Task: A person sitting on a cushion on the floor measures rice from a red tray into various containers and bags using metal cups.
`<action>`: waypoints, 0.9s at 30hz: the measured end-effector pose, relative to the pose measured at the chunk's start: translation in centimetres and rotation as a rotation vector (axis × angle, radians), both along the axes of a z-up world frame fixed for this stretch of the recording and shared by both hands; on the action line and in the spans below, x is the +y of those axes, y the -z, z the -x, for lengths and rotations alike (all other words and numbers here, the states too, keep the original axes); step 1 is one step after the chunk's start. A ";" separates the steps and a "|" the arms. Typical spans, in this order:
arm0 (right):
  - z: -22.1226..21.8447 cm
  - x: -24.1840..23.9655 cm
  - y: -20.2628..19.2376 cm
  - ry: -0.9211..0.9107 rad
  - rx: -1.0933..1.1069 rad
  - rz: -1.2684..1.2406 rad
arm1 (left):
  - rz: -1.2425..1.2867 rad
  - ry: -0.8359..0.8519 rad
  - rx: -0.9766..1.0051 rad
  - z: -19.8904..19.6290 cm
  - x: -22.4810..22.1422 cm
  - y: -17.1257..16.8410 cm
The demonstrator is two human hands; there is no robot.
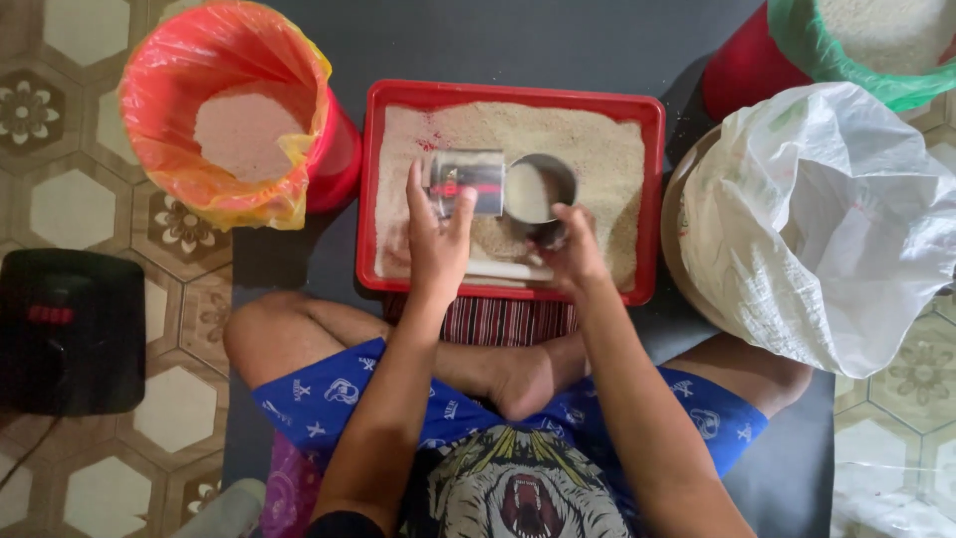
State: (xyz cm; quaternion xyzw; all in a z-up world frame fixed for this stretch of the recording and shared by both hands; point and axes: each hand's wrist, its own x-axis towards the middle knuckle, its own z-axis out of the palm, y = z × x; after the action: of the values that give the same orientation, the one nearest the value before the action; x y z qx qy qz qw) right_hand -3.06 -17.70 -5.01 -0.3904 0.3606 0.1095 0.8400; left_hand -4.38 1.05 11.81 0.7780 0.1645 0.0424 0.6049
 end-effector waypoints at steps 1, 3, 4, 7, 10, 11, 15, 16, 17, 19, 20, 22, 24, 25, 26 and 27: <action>0.0 -0.3 -2.5 -0.002 0.003 0.001 | 0.001 -0.002 0.003 0.0 0.0 0.1; -0.2 -0.8 -7.5 0.074 -0.112 0.149 | -0.022 0.083 -0.090 -0.2 0.0 0.2; -0.6 -1.7 -7.8 0.079 -0.112 0.151 | -0.020 0.087 -0.091 -0.4 -0.3 1.7; -1.8 -4.1 -9.5 0.114 -0.220 0.292 | -0.126 0.088 -0.167 -1.5 -1.4 5.7; -2.5 -5.4 -12.2 0.116 -0.375 0.327 | -0.156 0.235 -0.248 -3.2 -3.3 10.4; -2.7 -5.8 -12.5 0.100 -0.410 0.401 | -0.346 0.330 -0.323 -4.1 -4.2 12.9; -2.8 -6.4 -14.1 0.069 -0.519 0.611 | -0.799 0.572 -0.407 -7.2 -6.4 20.5; -2.6 -6.6 -14.6 0.072 -0.520 0.614 | -0.796 0.574 -0.412 -7.0 -6.3 19.8; -2.4 -6.8 -15.0 0.044 -0.553 0.711 | -0.825 0.606 -0.450 -6.8 -6.2 19.2; -2.0 -6.6 -16.0 0.018 -0.583 0.807 | -0.855 0.642 -0.489 -5.5 -6.3 17.1; -1.8 -6.1 -16.5 -0.029 -0.574 0.930 | -0.928 0.563 -0.503 -4.4 -6.5 15.7; -1.8 -5.5 -17.2 -0.079 -0.559 1.051 | -0.999 0.485 -0.512 -2.3 -6.1 14.1; -2.1 -4.9 -17.6 -0.178 -0.604 1.386 | -0.877 0.545 -0.393 -0.5 -5.1 13.6; -2.0 -4.8 -17.4 -0.181 -0.605 1.383 | -0.878 0.543 -0.389 0.6 -4.6 13.8; -2.2 -4.5 -17.2 -0.207 -0.615 1.459 | -0.886 0.623 -0.348 1.4 -4.1 13.8; -2.4 -4.3 -17.1 -0.232 -0.625 1.536 | -0.892 0.703 -0.307 2.2 -3.5 13.9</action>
State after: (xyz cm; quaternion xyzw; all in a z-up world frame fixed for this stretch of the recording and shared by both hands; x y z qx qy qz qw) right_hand -0.67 -22.03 12.09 -0.9011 0.0429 -0.1941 0.3853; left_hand -6.58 -2.47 -2.09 0.9501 -0.2265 0.0165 0.2136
